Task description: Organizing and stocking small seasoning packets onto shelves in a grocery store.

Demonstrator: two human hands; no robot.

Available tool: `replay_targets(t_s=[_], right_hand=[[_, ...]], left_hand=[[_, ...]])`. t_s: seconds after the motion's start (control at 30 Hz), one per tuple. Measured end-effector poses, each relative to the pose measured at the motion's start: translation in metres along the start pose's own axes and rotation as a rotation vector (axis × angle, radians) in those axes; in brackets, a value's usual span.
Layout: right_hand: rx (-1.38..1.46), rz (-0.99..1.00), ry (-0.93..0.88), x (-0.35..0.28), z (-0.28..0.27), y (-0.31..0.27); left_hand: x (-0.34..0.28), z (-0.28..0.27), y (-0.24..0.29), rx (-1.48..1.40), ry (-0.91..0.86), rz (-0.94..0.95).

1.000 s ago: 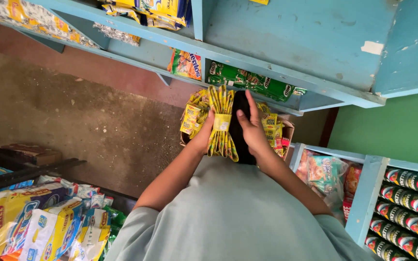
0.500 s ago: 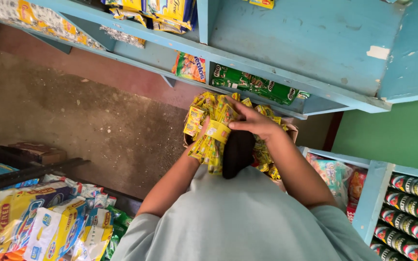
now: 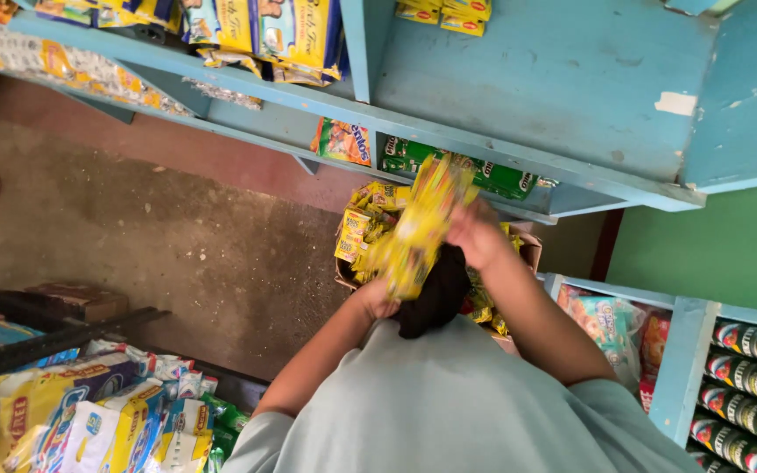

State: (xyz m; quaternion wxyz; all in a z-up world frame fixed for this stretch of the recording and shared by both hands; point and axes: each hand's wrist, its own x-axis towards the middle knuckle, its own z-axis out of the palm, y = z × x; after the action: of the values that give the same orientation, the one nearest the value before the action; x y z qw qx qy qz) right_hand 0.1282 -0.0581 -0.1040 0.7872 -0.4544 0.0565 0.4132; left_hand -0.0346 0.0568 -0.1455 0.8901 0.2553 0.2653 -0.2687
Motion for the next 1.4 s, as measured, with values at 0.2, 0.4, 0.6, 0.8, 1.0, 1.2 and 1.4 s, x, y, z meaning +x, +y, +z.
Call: replay_targets(t_s=[0.2,0.4,0.6,0.8,1.0,1.2,1.4], right_hand=[[0.204,-0.022,-0.003,0.023,0.035,-0.110],[-0.267,-0.143,0.293,0.082,0.023,-0.184],[-0.182,-0.140,0.253,0.210,-0.039,-0.247],[-0.517,-0.230,0.066,0.284,-0.072,-0.252],[-0.507,-0.448,0.409,0.331,-0.063,-0.221],[-0.841,-0.508,0.360,0.332,-0.056,-0.228],[-1.262,-1.211,0.361,0.345,-0.078,-0.229]], left_hand=[[-0.022,-0.009,-0.003,0.331,0.114,0.148],[-0.026,-0.049,-0.018,0.350,0.164,0.339],[-0.043,-0.055,-0.022,-0.304,0.239,0.336],[-0.062,-0.053,0.005,-0.428,0.448,0.424],[-0.077,-0.051,0.017,-0.412,0.495,0.353],[-0.074,-0.043,0.024,-0.406,0.529,0.329],[-0.063,-0.037,0.018,-0.369,0.431,0.399]])
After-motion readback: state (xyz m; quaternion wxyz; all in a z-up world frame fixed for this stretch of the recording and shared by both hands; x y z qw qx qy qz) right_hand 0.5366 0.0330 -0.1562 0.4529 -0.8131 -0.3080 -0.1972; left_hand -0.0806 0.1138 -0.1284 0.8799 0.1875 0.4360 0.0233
